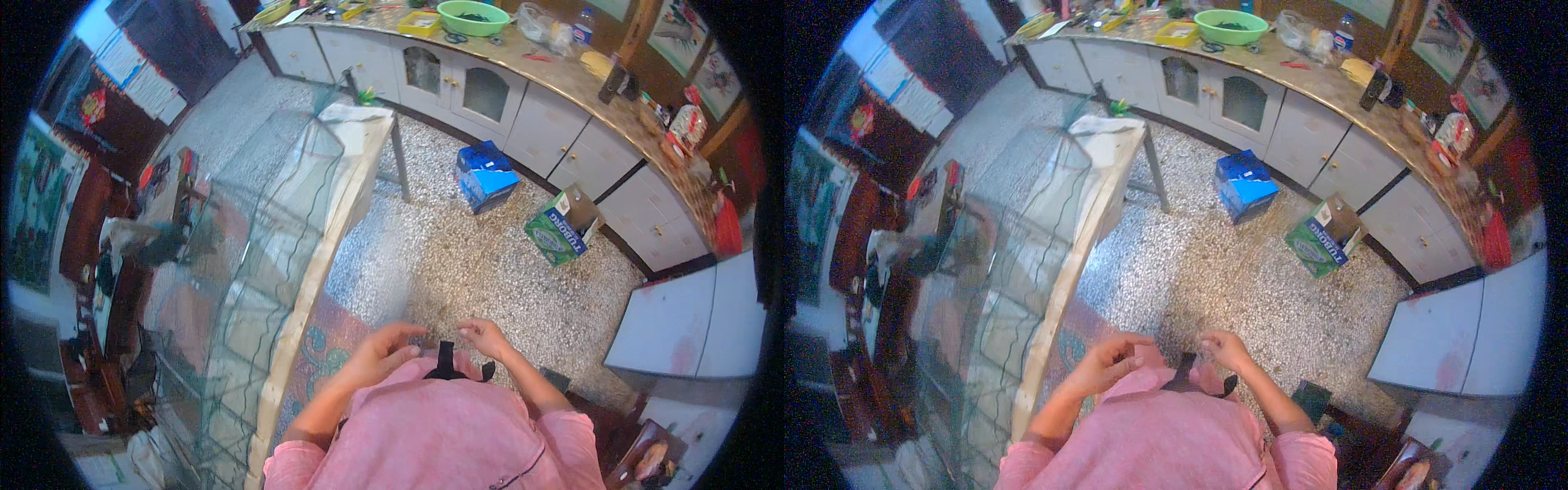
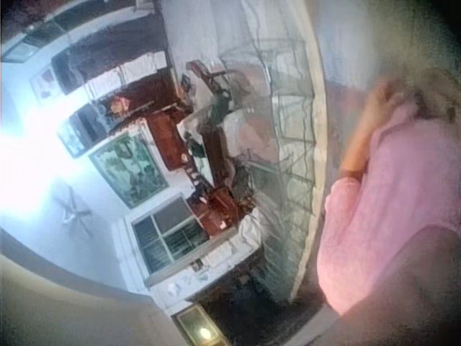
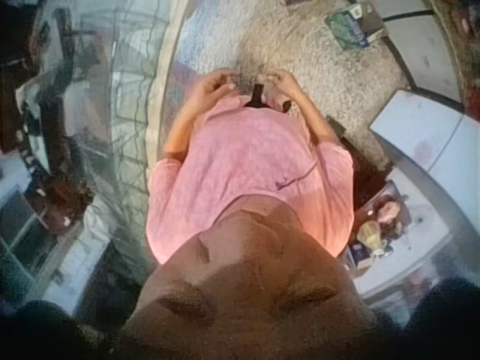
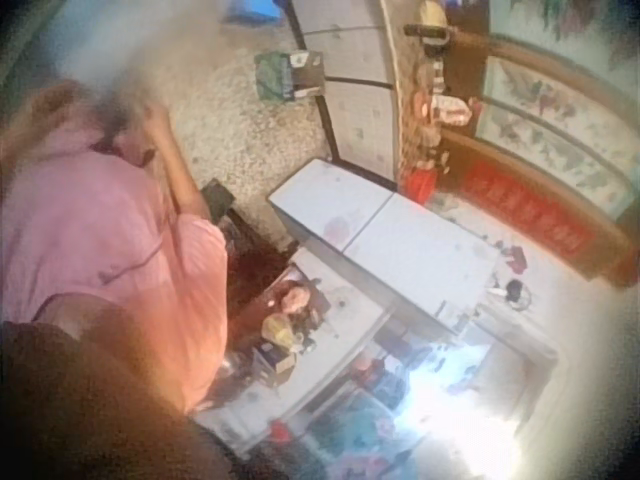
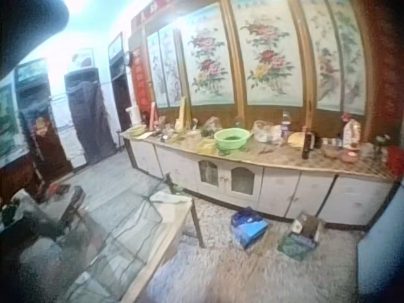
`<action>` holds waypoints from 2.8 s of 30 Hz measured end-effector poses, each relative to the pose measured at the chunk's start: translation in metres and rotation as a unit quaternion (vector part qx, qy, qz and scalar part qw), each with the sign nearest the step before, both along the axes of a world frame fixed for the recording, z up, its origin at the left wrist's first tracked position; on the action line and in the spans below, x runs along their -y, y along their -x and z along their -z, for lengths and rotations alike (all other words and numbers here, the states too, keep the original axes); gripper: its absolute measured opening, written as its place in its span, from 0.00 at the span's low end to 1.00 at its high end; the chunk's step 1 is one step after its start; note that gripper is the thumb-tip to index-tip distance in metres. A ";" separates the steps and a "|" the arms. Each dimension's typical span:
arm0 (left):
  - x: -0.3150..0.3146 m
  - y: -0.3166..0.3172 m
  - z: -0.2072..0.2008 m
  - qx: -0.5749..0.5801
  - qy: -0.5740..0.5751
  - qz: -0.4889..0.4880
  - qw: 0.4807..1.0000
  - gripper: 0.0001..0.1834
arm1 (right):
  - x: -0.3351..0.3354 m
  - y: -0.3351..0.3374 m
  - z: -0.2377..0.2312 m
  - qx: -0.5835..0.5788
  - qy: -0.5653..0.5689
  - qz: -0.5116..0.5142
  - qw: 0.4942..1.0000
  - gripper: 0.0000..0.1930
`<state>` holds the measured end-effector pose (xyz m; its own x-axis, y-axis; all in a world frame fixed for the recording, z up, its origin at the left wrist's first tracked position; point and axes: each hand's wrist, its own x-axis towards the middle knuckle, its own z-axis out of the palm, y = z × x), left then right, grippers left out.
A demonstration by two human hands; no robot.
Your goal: The person uses a small tool to thread and tie a long green mesh fishing net structure laid out across several tables.
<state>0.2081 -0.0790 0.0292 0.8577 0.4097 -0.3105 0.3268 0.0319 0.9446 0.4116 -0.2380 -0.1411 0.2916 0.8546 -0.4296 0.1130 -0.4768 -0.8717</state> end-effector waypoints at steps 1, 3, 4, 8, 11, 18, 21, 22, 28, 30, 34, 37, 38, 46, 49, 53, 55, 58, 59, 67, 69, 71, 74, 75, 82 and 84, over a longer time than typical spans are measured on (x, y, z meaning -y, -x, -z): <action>-0.007 -0.012 0.011 0.031 -0.011 -0.005 0.999 0.13 | -0.002 -0.013 0.004 -0.024 0.017 0.020 0.999 0.10; -0.027 -0.035 0.023 0.042 0.006 -0.010 0.999 0.13 | -0.015 -0.041 0.012 -0.063 0.079 0.052 0.994 0.10; -0.039 -0.048 0.022 0.022 0.034 -0.009 0.999 0.13 | -0.023 -0.054 0.017 -0.070 0.080 0.068 0.992 0.11; -0.093 -0.101 0.040 -0.025 0.041 0.033 0.998 0.12 | -0.066 -0.115 0.034 -0.124 0.074 0.155 0.977 0.11; -0.144 -0.146 0.053 -0.015 0.008 0.071 0.997 0.13 | -0.114 -0.169 0.042 -0.107 0.073 0.177 0.976 0.10; -0.267 -0.259 0.020 0.026 0.031 0.062 0.997 0.16 | -0.224 -0.277 0.015 -0.102 0.073 0.202 0.971 0.10; -0.307 -0.288 0.017 0.013 0.080 0.021 0.997 0.18 | -0.260 -0.328 0.037 -0.096 0.024 0.172 0.980 0.11; -0.318 -0.292 0.014 -0.002 0.086 0.001 0.996 0.18 | -0.288 -0.335 0.011 -0.104 0.035 0.199 0.974 0.11; -0.372 -0.321 0.011 -0.018 0.035 -0.051 0.998 0.17 | -0.381 -0.428 -0.006 -0.048 0.032 0.256 0.965 0.13; -0.391 -0.329 0.016 -0.021 0.068 -0.096 0.993 0.17 | -0.416 -0.473 -0.007 0.007 0.006 0.267 0.964 0.14; -0.429 -0.367 0.018 -0.042 0.081 -0.170 0.981 0.17 | -0.496 -0.583 -0.009 0.098 -0.045 0.303 0.947 0.16; -0.453 -0.394 0.028 -0.057 0.105 -0.220 0.968 0.18 | -0.541 -0.682 0.005 0.269 -0.103 0.342 0.895 0.18; -0.462 -0.403 0.033 -0.065 0.114 -0.237 0.963 0.18 | -0.554 -0.712 0.006 0.365 -0.091 0.348 0.859 0.17; -0.532 -0.488 0.029 -0.108 0.128 -0.312 0.935 0.19 | -0.578 -0.877 0.040 0.475 0.107 0.470 0.736 0.18; -0.549 -0.509 0.032 -0.118 0.131 -0.330 0.927 0.19 | -0.590 -0.895 0.043 0.463 0.158 0.501 0.714 0.13; -0.563 -0.523 0.035 -0.137 0.128 -0.320 0.929 0.19 | -0.621 -0.890 0.018 0.465 0.149 0.453 0.746 0.15; -0.568 -0.527 0.032 -0.135 0.111 -0.314 0.933 0.18 | -0.635 -0.881 0.016 0.516 0.010 0.466 0.719 0.16; -0.572 -0.527 0.033 -0.129 0.137 -0.329 0.925 0.18 | -0.680 -0.858 0.008 0.516 -0.050 0.376 0.768 0.25; -0.572 -0.525 0.033 -0.128 0.130 -0.328 0.927 0.18 | -0.694 -0.851 0.007 0.521 -0.001 0.385 0.762 0.27; -0.563 -0.487 0.028 -0.077 0.114 -0.381 0.914 0.19 | -0.723 -0.856 -0.008 0.367 0.146 0.363 0.844 0.36; -0.554 -0.476 0.028 -0.083 0.126 -0.394 0.906 0.19 | -0.726 -0.845 -0.009 0.380 0.180 0.347 0.838 0.35; -0.552 -0.471 0.030 -0.078 0.132 -0.399 0.904 0.18 | -0.728 -0.844 -0.010 0.396 0.185 0.362 0.823 0.33; -0.547 -0.468 0.040 -0.064 0.148 -0.411 0.897 0.17 | -0.718 -0.844 0.009 0.390 0.127 0.401 0.819 0.29; -0.547 -0.469 0.042 -0.061 0.145 -0.413 0.897 0.17 | -0.713 -0.839 0.009 0.371 0.081 0.403 0.833 0.29; -0.591 -0.505 0.056 -0.059 0.167 -0.408 0.896 0.16 | -0.704 -0.690 -0.027 0.123 -0.142 0.237 0.953 0.19; -0.616 -0.532 0.061 -0.038 0.185 -0.393 0.900 0.20 | -0.734 -0.646 -0.061 0.010 -0.120 0.100 0.988 0.18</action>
